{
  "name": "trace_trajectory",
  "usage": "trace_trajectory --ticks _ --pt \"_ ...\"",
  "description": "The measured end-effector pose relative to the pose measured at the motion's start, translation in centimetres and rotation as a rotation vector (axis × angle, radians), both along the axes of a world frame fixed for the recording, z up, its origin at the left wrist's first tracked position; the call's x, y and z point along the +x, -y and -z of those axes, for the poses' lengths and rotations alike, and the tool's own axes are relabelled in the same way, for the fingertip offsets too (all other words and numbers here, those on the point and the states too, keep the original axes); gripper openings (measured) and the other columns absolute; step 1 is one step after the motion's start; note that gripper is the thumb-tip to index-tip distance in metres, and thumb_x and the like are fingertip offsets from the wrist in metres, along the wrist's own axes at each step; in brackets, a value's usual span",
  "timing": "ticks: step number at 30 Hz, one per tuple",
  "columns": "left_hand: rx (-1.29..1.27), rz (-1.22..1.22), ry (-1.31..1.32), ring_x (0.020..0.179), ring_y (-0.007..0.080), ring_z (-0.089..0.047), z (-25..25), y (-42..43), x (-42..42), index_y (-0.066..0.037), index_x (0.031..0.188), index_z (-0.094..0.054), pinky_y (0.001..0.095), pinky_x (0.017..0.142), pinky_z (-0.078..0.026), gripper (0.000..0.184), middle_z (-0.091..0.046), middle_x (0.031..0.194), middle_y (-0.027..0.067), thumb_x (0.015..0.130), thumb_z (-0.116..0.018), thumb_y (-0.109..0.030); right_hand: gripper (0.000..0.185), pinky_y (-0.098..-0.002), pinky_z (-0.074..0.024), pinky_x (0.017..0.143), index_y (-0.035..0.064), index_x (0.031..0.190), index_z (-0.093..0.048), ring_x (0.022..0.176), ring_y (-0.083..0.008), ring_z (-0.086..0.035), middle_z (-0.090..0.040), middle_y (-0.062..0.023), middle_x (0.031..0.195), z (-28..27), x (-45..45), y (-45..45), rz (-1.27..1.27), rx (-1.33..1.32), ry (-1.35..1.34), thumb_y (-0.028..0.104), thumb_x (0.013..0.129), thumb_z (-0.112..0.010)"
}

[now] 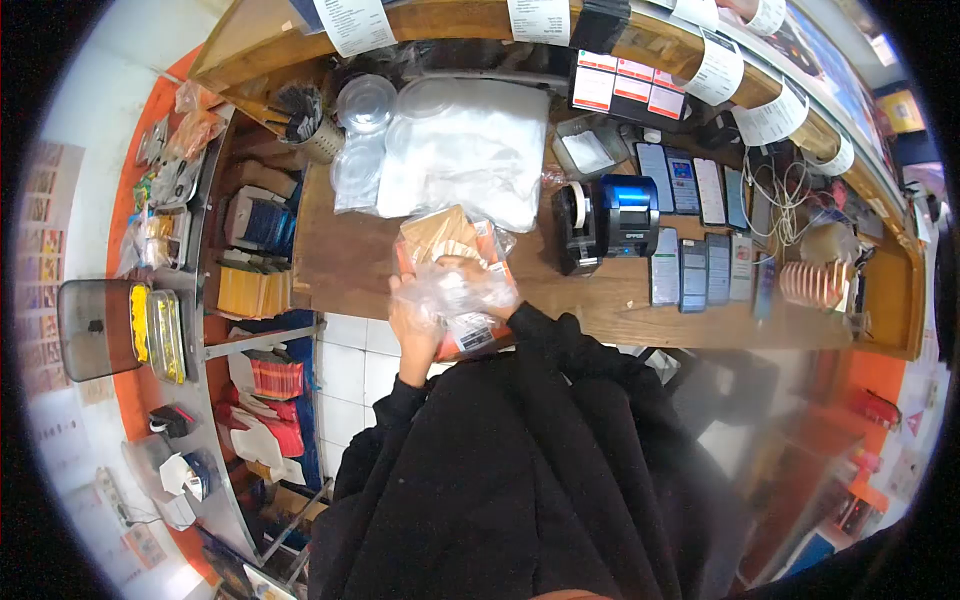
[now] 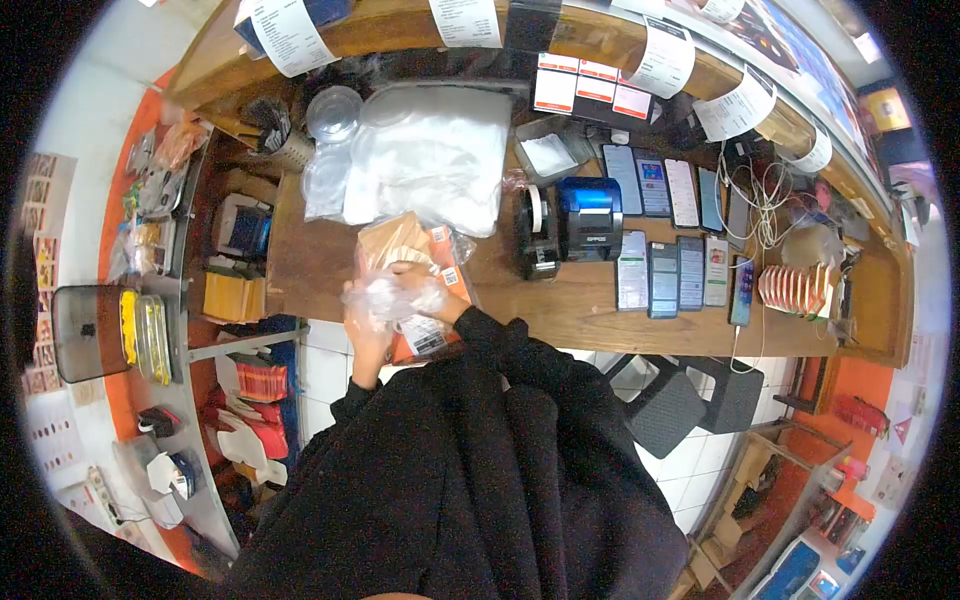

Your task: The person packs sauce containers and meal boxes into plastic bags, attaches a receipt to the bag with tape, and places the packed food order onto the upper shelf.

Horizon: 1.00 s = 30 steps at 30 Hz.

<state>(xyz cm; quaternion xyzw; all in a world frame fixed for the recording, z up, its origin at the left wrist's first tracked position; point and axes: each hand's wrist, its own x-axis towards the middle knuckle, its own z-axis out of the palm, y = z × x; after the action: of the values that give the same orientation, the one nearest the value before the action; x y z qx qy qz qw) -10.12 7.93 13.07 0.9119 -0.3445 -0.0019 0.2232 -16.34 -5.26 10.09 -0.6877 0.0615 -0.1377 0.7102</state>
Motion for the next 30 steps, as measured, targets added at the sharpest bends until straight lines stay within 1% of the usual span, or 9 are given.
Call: trace_trajectory --ticks 3,5,7,10,14,19,23,25,30 --pt "-0.09 0.196 -0.291 0.093 0.0387 -0.046 1.4 -1.1 0.7 0.001 0.104 -0.051 0.0469 0.078 -0.035 0.031 -0.051 0.103 0.023 0.075 -0.052 -0.008 0.02 -0.0363 -0.0414 0.081 -0.001 0.091 -0.057 0.092 -0.029 -0.054 -0.057 -0.0184 0.096 0.6 -0.3 0.0 0.069 -0.548 -0.008 0.008 0.073 -0.059" --pt "-0.256 0.26 -0.111 0.088 0.0304 -0.053 4.0 -0.5 1.5 0.003 0.093 -0.057 0.0421 0.073 -0.04 0.019 -0.057 0.095 0.0221 0.08 -0.051 -0.009 0.014 -0.0365 -0.0443 0.072 -0.0011 0.085 -0.059 0.079 -0.0328 -0.056 -0.059 -0.0174 0.083 0.3 -1.0 -0.3 0.045 -0.566 0.029 0.005 0.073 -0.058" --pt "-0.354 0.014 -0.332 0.062 0.035 -0.056 4.0 0.8 1.4 0.0 0.091 -0.06 0.0391 0.057 -0.044 0.022 -0.06 0.074 0.0185 0.077 -0.057 -0.017 0.008 -0.0356 -0.0451 0.065 -0.0003 0.08 -0.061 0.069 -0.0322 -0.057 -0.059 -0.0154 0.074 0.6 -1.2 -1.3 0.258 -0.464 0.027 0.002 0.073 -0.057" --pt "-0.272 -0.104 -0.549 0.061 0.0253 -0.06 0.1 1.4 2.2 0.001 0.091 -0.061 0.0348 0.055 -0.045 0.031 -0.062 0.072 0.0171 0.075 -0.064 -0.025 0.012 -0.0331 -0.047 0.064 0.0007 0.084 -0.062 0.072 -0.0274 -0.06 -0.062 -0.0137 0.08 1.2 -1.4 -2.2 0.31 -0.47 0.055 -0.001 0.073 -0.057" --pt "-0.184 -0.264 -0.983 0.064 0.0168 -0.06 1.1 1.0 5.0 0.002 0.09 -0.06 0.031 0.061 -0.049 0.039 -0.063 0.073 0.0142 0.064 -0.075 -0.021 0.018 -0.0283 -0.0492 0.065 -0.001 0.09 -0.062 0.074 -0.0212 -0.063 -0.064 -0.0135 0.081 0.7 -1.9 -2.8 0.297 -0.447 0.101 -0.005 0.072 -0.059" --pt "-0.468 0.277 -1.019 0.076 0.0153 -0.057 5.5 -0.2 7.3 0.002 0.109 -0.052 0.0232 0.067 -0.049 0.052 -0.06 0.095 0.0088 0.065 -0.074 -0.014 0.019 -0.0328 -0.0488 0.07 0.0044 0.093 -0.059 0.074 -0.0231 -0.062 -0.063 -0.0101 0.083 0.8 -2.1 -1.9 0.145 -0.563 0.176 0.004 0.074 -0.063" --pt "-0.375 0.208 -1.327 0.084 0.0182 -0.06 1.9 -1.9 7.0 0.007 0.099 -0.055 0.0238 0.073 -0.05 0.036 -0.06 0.096 0.0112 0.07 -0.07 -0.01 0.018 -0.0305 -0.0487 0.062 0.0039 0.089 -0.06 0.073 -0.0226 -0.06 -0.06 -0.006 0.076 0.3 -0.4 0.2 -0.175 -0.9 0.376 0.008 0.071 -0.063" --pt "-0.499 -0.196 -1.618 0.09 0.02 -0.059 2.6 -3.4 5.6 0.008 0.099 -0.054 0.0253 0.079 -0.05 0.026 -0.059 0.095 0.0141 0.078 -0.061 -0.006 0.015 -0.0305 -0.0475 0.061 0.0047 0.084 -0.061 0.071 -0.0226 -0.059 -0.058 -0.0056 0.074 -0.2 0.7 0.1 -0.19 -0.837 0.381 0.009 0.07 -0.063" --pt "-1.051 -0.559 -1.468 0.092 0.0232 -0.059 1.9 -3.0 -2.0 0.014 0.103 -0.049 0.0256 0.082 -0.05 0.024 -0.057 0.099 0.0198 0.086 -0.049 -0.003 0.008 -0.027 -0.0458 0.059 0.0035 0.078 -0.064 0.067 -0.0181 -0.057 -0.058 -0.0071 0.072 -0.3 1.5 0.2 -0.178 -0.45 0.027 0.005 0.07 -0.065"
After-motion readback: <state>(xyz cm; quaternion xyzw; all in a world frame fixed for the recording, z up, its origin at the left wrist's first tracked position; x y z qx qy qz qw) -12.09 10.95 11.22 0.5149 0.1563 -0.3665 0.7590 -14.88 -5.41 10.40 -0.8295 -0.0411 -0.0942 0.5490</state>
